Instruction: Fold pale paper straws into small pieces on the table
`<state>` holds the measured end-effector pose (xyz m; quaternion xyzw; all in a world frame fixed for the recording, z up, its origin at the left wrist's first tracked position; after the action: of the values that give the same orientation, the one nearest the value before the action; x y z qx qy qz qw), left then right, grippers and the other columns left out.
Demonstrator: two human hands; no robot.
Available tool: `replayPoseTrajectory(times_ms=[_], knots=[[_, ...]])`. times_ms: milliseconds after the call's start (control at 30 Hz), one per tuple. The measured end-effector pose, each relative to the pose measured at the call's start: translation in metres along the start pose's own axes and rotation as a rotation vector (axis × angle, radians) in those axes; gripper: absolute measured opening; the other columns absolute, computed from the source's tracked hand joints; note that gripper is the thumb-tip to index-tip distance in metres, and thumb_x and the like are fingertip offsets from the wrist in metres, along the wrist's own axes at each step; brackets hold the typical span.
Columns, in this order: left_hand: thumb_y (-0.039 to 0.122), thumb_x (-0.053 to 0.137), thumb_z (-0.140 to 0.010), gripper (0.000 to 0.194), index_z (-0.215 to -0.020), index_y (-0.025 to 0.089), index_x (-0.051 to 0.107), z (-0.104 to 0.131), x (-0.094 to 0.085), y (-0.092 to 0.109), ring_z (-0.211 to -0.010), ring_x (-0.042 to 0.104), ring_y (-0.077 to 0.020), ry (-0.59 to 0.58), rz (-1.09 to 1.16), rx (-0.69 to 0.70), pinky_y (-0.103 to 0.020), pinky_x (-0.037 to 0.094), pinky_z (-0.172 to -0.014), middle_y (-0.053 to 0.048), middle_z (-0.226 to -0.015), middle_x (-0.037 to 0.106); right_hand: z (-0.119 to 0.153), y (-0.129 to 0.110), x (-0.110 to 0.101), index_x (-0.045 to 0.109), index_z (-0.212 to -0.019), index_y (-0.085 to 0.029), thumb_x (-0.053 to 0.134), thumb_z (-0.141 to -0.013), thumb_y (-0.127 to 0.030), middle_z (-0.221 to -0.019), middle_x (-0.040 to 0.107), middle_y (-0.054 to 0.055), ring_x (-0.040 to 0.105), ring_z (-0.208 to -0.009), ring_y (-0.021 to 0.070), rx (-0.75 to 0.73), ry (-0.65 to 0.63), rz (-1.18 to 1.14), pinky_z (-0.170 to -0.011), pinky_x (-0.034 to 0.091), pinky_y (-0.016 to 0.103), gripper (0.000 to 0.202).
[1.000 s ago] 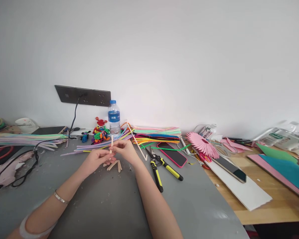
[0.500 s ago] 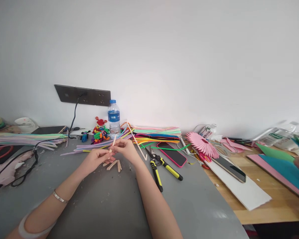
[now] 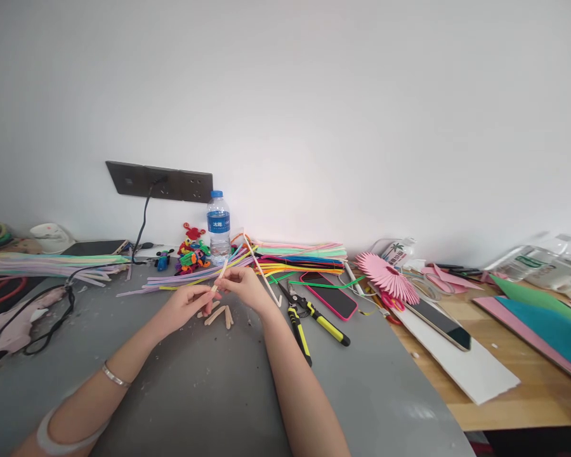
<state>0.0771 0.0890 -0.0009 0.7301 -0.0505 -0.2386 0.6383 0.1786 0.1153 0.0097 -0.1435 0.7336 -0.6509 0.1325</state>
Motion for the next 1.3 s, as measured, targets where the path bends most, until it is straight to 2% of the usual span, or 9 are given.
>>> replayPoseTrajectory(times_ms=[167, 300, 400, 500, 600, 767, 900, 1100, 1300], knots=[[0.049, 0.063, -0.080, 0.035, -0.082, 0.015, 0.071, -0.003, -0.001, -0.011, -0.067, 0.067, -0.0191, 0.036, 0.181, -0.055, -0.026, 0.052, -0.064, -0.007, -0.072, 0.071, -0.001, -0.005, -0.001, 0.064, -0.070, -0.015, 0.071, -0.073, -0.044, -0.064, 0.063, 0.000, 0.055, -0.060, 0.0117, -0.041, 0.014, 0.040, -0.062, 0.045, 0.025, 0.030], [0.052, 0.067, -0.077, 0.040, -0.090, 0.014, 0.069, -0.002, -0.011, -0.024, -0.072, 0.068, -0.0192, 0.146, 0.388, -0.151, -0.027, 0.054, -0.067, -0.009, -0.078, 0.072, -0.002, -0.012, -0.015, 0.060, -0.066, -0.016, 0.071, -0.073, -0.041, -0.063, 0.060, 0.000, 0.053, -0.059, 0.0121, -0.156, 0.207, 0.066, -0.059, 0.044, 0.024, 0.028], [0.044, 0.071, -0.077, 0.034, -0.092, 0.013, 0.070, -0.001, -0.010, -0.033, -0.072, 0.066, -0.0150, 0.164, 0.590, -0.243, -0.025, 0.054, -0.068, -0.008, -0.081, 0.071, 0.002, -0.021, -0.018, 0.062, -0.071, -0.017, 0.070, -0.076, -0.037, -0.071, 0.063, 0.001, 0.058, -0.066, 0.0144, -0.275, 0.322, 0.078, -0.063, 0.047, 0.025, 0.022], [0.029, 0.078, -0.073, 0.020, -0.082, 0.013, 0.070, -0.001, -0.008, -0.039, -0.066, 0.063, -0.0101, 0.186, 0.837, -0.309, -0.020, 0.054, -0.065, -0.003, -0.075, 0.069, 0.009, -0.036, -0.007, 0.065, -0.075, -0.018, 0.067, -0.081, -0.032, -0.076, 0.066, 0.003, 0.062, -0.073, 0.0167, -0.405, 0.306, 0.183, -0.069, 0.050, 0.028, 0.015], [0.020, 0.079, -0.071, 0.013, -0.076, 0.013, 0.069, -0.002, -0.014, -0.040, -0.058, 0.060, -0.0065, 0.251, 0.996, -0.282, -0.016, 0.054, -0.061, 0.001, -0.066, 0.065, 0.017, -0.052, 0.009, 0.066, -0.078, -0.019, 0.064, -0.085, -0.027, -0.080, 0.068, 0.005, 0.063, -0.079, 0.0179, -0.537, 0.236, 0.313, -0.075, 0.050, 0.030, 0.011], [0.022, 0.083, -0.067, 0.019, -0.076, 0.013, 0.068, -0.002, -0.011, -0.038, -0.063, 0.061, -0.0077, 0.235, 1.033, -0.260, -0.015, 0.053, -0.059, 0.001, -0.067, 0.065, 0.029, -0.067, 0.025, 0.066, -0.082, -0.021, 0.058, -0.089, -0.023, -0.085, 0.068, 0.007, 0.063, -0.085, 0.0189, -0.697, 0.224, 0.528, -0.077, 0.050, 0.033, 0.012], [0.027, 0.082, -0.067, 0.021, -0.075, 0.015, 0.067, -0.002, -0.006, -0.032, -0.065, 0.062, -0.0081, 0.179, 0.998, -0.233, -0.017, 0.052, -0.061, 0.001, -0.071, 0.067, 0.033, -0.070, 0.030, 0.066, -0.085, -0.021, 0.058, -0.089, -0.020, -0.087, 0.068, 0.007, 0.062, -0.085, 0.0193, -0.750, 0.245, 0.645, -0.078, 0.049, 0.033, 0.010], [0.028, 0.083, -0.065, 0.023, -0.073, 0.016, 0.065, -0.002, -0.007, -0.031, -0.065, 0.061, -0.0086, 0.192, 0.983, -0.220, -0.018, 0.050, -0.061, 0.002, -0.070, 0.066, 0.031, -0.067, 0.027, 0.067, -0.085, -0.022, 0.060, -0.088, -0.021, -0.089, 0.067, 0.006, 0.061, -0.087, 0.0188, -0.728, 0.245, 0.582, -0.079, 0.050, 0.033, 0.007], [0.028, 0.086, -0.061, 0.029, -0.077, 0.016, 0.065, -0.002, -0.007, -0.038, -0.061, 0.060, -0.0065, 0.252, 1.072, -0.243, -0.014, 0.047, -0.054, 0.004, -0.067, 0.064, 0.030, -0.070, 0.029, 0.065, -0.084, -0.021, 0.058, -0.089, -0.020, -0.091, 0.069, 0.007, 0.064, -0.089, 0.0184, -0.709, 0.214, 0.506, -0.082, 0.050, 0.033, 0.009]])
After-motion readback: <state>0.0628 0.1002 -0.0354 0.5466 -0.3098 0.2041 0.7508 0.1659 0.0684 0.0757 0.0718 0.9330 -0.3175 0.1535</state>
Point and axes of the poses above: each hand's wrist, its own z-axis away from the middle knuckle, its own x-axis out of the palm, y = z × x, the point moved 10 cm from there along -z, towards the middle knuckle
